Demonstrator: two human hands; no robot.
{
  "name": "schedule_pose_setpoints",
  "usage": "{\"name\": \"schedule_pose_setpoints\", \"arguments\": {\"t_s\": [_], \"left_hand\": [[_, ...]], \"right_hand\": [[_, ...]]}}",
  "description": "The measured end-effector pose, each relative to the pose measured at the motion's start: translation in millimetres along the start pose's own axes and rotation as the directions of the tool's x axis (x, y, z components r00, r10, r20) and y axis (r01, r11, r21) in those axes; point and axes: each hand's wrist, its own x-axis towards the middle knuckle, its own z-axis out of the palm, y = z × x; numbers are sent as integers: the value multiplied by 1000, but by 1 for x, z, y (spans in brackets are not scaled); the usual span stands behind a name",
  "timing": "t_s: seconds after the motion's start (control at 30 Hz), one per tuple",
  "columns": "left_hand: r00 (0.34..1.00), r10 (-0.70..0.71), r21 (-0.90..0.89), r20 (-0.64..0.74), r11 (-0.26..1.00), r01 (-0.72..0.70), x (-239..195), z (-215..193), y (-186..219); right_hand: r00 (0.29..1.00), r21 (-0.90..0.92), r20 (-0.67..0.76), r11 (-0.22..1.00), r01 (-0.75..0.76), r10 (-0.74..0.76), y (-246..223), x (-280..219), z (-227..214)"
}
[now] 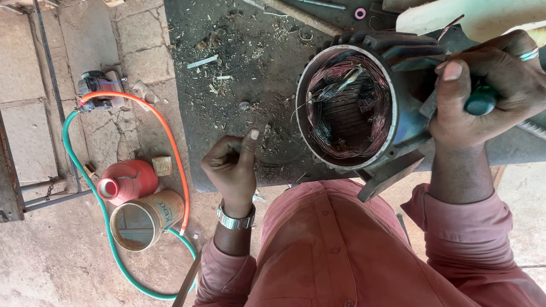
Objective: The person uses a screwdriver to scrape and remove burnt copper windings from the interior of a motor stator. They repeatedly rotate the stator to access different sections and clear debris from the slots.
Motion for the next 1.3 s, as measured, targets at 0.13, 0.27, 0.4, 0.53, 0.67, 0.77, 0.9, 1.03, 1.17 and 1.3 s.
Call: {"name": "schedule_pose_setpoints", "arguments": {"t_s": [0.13,0.27,0.4,0.53,0.67,0.77,0.9,1.03,1.17,1.3], "left_hand": [[997,-73,-33,15,997,73,7,4,13],[994,-103,-15,39,995,104,10,2,13],[999,-10,-15,50,1000,11,3,-3,5],[993,-118,106,18,988,115,-1,-7,0],[999,-36,64,-20,997,37,0,-11,-3],[999,-32,-40,-41,999,30,0,-15,-2],[999,-47,14,-21,999,47,0,-18,4],[999,-31,-136,29,990,35,-1,-23,9],[995,-97,-69,-24,993,95,-11,-42,9],[992,-115,-39,-57,993,113,-19,-63,22]], "right_hand": [[999,-10,-14,999,31,-31,-3,1,3],[1000,-22,-17,1000,7,-7,-8,3,7],[1000,-33,-17,999,-17,16,-13,5,10],[999,-59,-30,998,9,-11,-15,8,14],[1000,-93,-27,996,7,-10,-19,7,18],[1000,-144,-19,990,9,-12,-20,4,20],[1000,-260,2,965,26,-26,-25,2,27],[991,-326,84,938,122,-100,-39,15,44],[958,-459,184,843,281,-219,-57,40,85],[924,-590,332,723,360,-190,-98,47,150]]}}
